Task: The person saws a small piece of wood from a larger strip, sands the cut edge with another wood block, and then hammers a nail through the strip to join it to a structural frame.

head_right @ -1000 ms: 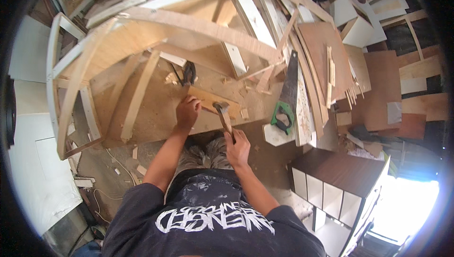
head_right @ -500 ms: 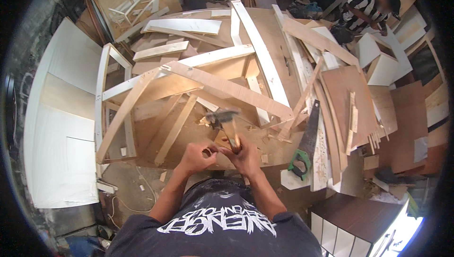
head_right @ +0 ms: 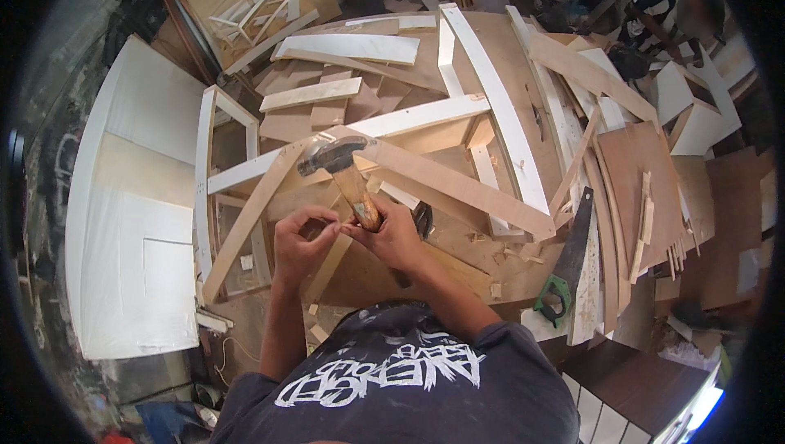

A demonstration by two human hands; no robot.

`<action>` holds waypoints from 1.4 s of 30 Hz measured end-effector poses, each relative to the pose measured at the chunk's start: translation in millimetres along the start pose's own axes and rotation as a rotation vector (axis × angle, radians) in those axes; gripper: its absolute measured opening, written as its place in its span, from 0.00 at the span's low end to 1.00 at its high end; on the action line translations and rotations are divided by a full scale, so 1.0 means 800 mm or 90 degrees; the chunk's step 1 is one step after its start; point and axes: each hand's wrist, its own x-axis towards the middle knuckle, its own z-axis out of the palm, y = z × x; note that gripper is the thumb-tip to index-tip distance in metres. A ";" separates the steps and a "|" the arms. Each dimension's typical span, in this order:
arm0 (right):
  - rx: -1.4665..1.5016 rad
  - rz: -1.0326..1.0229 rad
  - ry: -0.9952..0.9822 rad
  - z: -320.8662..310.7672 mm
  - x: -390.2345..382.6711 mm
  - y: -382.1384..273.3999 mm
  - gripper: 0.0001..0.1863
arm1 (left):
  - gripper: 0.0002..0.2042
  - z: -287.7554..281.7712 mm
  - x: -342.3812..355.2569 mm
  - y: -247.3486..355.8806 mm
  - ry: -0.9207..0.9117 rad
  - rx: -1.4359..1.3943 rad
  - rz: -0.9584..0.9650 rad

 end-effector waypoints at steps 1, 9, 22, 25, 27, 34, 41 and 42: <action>-0.005 0.007 0.039 0.008 0.012 -0.004 0.13 | 0.11 -0.001 0.013 -0.008 0.038 -0.147 -0.041; 0.138 0.013 0.242 0.031 0.103 -0.043 0.10 | 0.07 0.001 0.125 -0.060 0.042 -0.499 -0.062; 0.151 0.077 0.336 -0.007 0.122 -0.033 0.12 | 0.09 -0.011 0.212 -0.106 0.141 0.029 0.102; 0.181 0.083 0.329 -0.007 0.125 -0.028 0.12 | 0.08 -0.010 0.209 -0.107 0.147 0.048 0.148; 0.140 0.110 0.315 -0.007 0.126 -0.027 0.12 | 0.07 -0.011 0.209 -0.106 0.152 0.048 0.148; 0.121 0.106 0.290 -0.006 0.128 -0.025 0.12 | 0.07 -0.010 0.208 -0.101 0.154 0.058 0.160; 0.102 0.130 0.284 -0.005 0.125 -0.022 0.13 | 0.08 -0.009 0.209 -0.102 0.147 0.075 0.170; 0.074 0.146 0.285 -0.005 0.124 -0.025 0.13 | 0.09 -0.009 0.209 -0.103 0.149 0.080 0.181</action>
